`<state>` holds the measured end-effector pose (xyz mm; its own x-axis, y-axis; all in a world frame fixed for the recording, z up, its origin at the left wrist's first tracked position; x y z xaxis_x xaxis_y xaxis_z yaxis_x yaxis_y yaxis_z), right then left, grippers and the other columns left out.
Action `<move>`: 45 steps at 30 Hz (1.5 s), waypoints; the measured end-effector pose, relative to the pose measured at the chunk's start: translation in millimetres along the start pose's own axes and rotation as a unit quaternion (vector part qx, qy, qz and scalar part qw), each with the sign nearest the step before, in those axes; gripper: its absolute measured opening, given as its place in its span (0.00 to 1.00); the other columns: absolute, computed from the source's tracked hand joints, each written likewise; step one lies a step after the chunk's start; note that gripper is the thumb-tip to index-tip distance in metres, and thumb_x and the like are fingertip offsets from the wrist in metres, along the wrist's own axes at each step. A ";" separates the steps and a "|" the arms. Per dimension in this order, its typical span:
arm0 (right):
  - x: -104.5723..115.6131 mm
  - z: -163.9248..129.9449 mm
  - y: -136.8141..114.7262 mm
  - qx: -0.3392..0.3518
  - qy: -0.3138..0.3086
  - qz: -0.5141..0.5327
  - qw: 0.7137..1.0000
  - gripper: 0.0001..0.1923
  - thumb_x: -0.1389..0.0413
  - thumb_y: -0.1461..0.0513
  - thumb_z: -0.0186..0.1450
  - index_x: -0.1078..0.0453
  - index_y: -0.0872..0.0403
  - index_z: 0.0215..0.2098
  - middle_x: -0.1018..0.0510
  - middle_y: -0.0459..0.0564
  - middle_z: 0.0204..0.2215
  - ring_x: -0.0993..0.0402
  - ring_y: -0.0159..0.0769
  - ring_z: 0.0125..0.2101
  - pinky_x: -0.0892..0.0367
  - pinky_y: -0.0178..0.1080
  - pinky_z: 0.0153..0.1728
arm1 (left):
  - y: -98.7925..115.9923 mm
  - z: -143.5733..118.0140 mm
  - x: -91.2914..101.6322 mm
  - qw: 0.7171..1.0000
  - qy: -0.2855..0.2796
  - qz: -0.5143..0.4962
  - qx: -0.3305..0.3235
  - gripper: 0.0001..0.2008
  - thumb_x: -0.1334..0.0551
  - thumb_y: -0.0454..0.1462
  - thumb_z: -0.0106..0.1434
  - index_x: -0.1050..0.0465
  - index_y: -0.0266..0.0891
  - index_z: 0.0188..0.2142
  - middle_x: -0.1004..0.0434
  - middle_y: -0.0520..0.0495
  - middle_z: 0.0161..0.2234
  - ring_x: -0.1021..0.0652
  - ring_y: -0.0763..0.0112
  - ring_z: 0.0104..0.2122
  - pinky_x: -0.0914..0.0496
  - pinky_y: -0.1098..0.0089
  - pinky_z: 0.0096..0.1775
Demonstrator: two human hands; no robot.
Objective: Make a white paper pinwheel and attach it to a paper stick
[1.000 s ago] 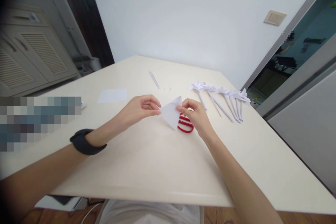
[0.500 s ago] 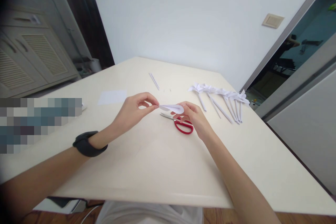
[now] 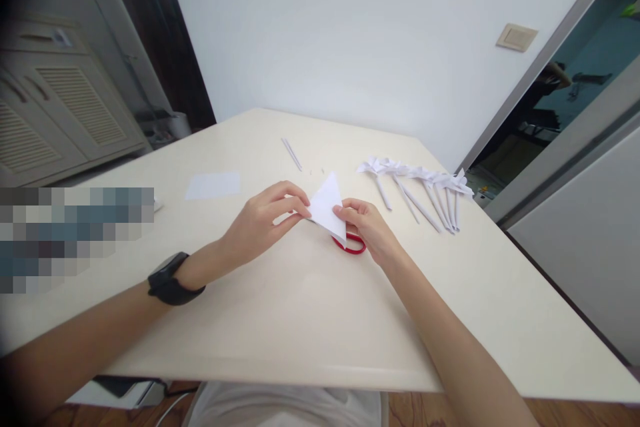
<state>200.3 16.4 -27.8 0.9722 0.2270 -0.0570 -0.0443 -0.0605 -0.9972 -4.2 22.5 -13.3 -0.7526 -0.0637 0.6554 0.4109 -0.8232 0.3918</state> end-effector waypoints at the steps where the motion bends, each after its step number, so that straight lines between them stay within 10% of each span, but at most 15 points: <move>1: 0.2 0.2 0.2 0.008 0.009 0.001 1.000 0.13 0.38 0.54 0.55 0.33 0.55 0.28 0.29 0.43 0.24 0.33 0.27 0.24 0.39 0.31 0.26 | -0.5 1.0 0.5 1.000 -0.007 -0.020 0.019 0.09 0.46 0.29 0.61 0.29 0.40 0.32 0.30 0.46 0.41 0.28 0.69 0.40 0.32 0.68 0.42; 9: 0.2 2.4 2.6 0.035 0.057 -0.019 0.998 0.13 0.38 0.55 0.54 0.35 0.53 0.27 0.30 0.41 0.21 0.34 0.28 0.22 0.40 0.32 0.25 | -12.6 8.5 5.8 0.921 -0.042 -0.271 0.276 0.08 0.42 0.33 0.56 0.30 0.39 0.37 0.25 0.47 0.40 0.23 0.67 0.40 0.29 0.69 0.39; 16: -3.2 2.6 4.6 0.066 0.055 -0.098 0.992 0.12 0.40 0.54 0.57 0.34 0.53 0.29 0.30 0.41 0.18 0.38 0.28 0.19 0.46 0.33 0.22 | -10.1 7.1 0.1 0.846 -0.088 -0.393 0.350 0.15 0.39 0.44 0.58 0.27 0.37 0.40 0.22 0.42 0.40 0.22 0.63 0.41 0.29 0.65 0.44; 33: -3.8 2.6 4.3 0.090 0.049 -0.129 0.986 0.11 0.42 0.54 0.58 0.34 0.54 0.27 0.29 0.45 0.26 0.35 0.30 0.27 0.41 0.34 0.28 | -12.9 4.5 -1.9 0.891 -0.059 -0.301 0.334 0.10 0.37 0.33 0.50 0.27 0.37 0.35 0.21 0.46 0.33 0.21 0.66 0.32 0.29 0.69 0.33; 45: -16.0 -1.0 2.7 0.123 0.035 -0.205 0.970 0.07 0.45 0.59 0.60 0.35 0.54 0.28 0.32 0.43 0.25 0.36 0.29 0.27 0.41 0.33 0.29 | -11.0 0.0 -7.7 0.875 -0.099 -0.336 0.335 0.16 0.37 0.41 0.54 0.25 0.35 0.40 0.21 0.42 0.41 0.22 0.55 0.41 0.28 0.60 0.41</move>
<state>184.9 11.6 -29.6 0.9328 0.1160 0.3412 0.3036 0.2567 -0.9175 -2.9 32.1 -22.7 -0.8633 0.4613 0.2047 0.1694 -0.1172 0.9785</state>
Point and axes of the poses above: each hand's wrist, its own z-axis towards the middle knuckle, its own x-axis out of the back of the hand, y = z × x, the point moved 1 cm from there along z, towards the middle knuckle
